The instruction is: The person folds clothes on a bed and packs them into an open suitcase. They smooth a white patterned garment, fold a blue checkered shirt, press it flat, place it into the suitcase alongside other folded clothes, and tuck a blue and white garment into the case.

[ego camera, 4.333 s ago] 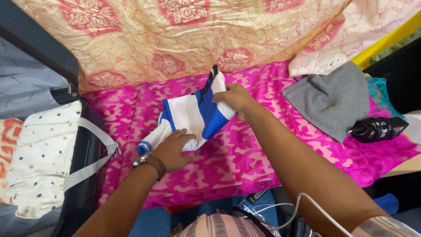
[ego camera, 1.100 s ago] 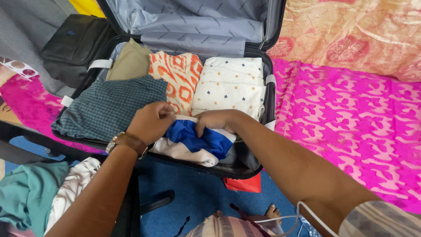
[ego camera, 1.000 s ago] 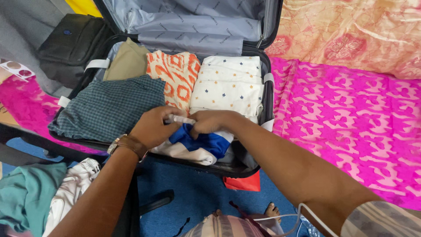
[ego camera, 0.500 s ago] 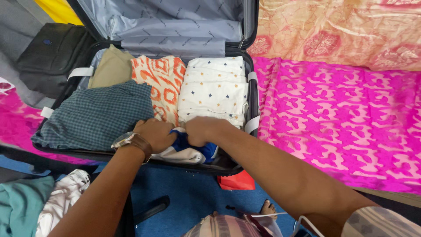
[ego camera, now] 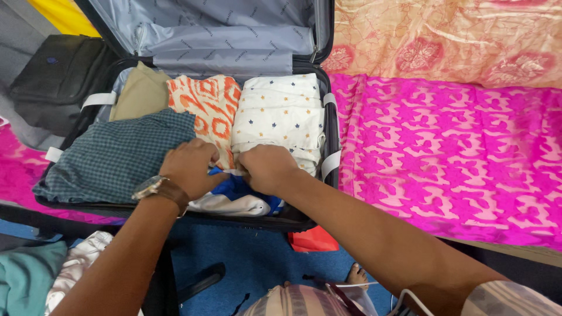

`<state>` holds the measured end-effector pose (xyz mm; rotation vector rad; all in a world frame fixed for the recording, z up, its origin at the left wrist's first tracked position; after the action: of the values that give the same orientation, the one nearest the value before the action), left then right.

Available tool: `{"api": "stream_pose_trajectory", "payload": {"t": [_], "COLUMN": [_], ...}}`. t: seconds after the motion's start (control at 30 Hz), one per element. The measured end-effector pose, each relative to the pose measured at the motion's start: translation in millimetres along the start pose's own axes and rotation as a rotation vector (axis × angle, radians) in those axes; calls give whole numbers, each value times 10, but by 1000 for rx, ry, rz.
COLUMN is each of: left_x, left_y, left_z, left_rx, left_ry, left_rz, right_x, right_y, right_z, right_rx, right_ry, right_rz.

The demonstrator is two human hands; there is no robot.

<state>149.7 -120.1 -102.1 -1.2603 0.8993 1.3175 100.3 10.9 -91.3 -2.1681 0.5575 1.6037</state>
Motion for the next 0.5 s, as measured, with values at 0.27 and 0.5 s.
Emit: {"api": "stream_pose_trajectory", "payload": {"t": [0.27,0.5], "left_x": [-105,99], "left_y": [-299,-247], "left_z": [-362,-356], "left_rx": [-275,-253], "left_ry": [234,333], "left_rz": [-375,-438], "right_x": [571,888], "right_y": [72,180], "right_z": [-363,-219], "right_rx": [-321,-212], "right_ry": [299,245], "right_rz": [-506,-469]}}
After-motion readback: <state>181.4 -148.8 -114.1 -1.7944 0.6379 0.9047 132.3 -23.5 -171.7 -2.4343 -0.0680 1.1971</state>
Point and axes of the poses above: each hand's wrist, its own y-axis towards the middle knuckle, its own x-axis out of the palm, z = x × y, the point moved 9 cm from there along y, towards the middle knuckle, and after that the axes turned 3 degrees about -z, right-handed, at the moved point
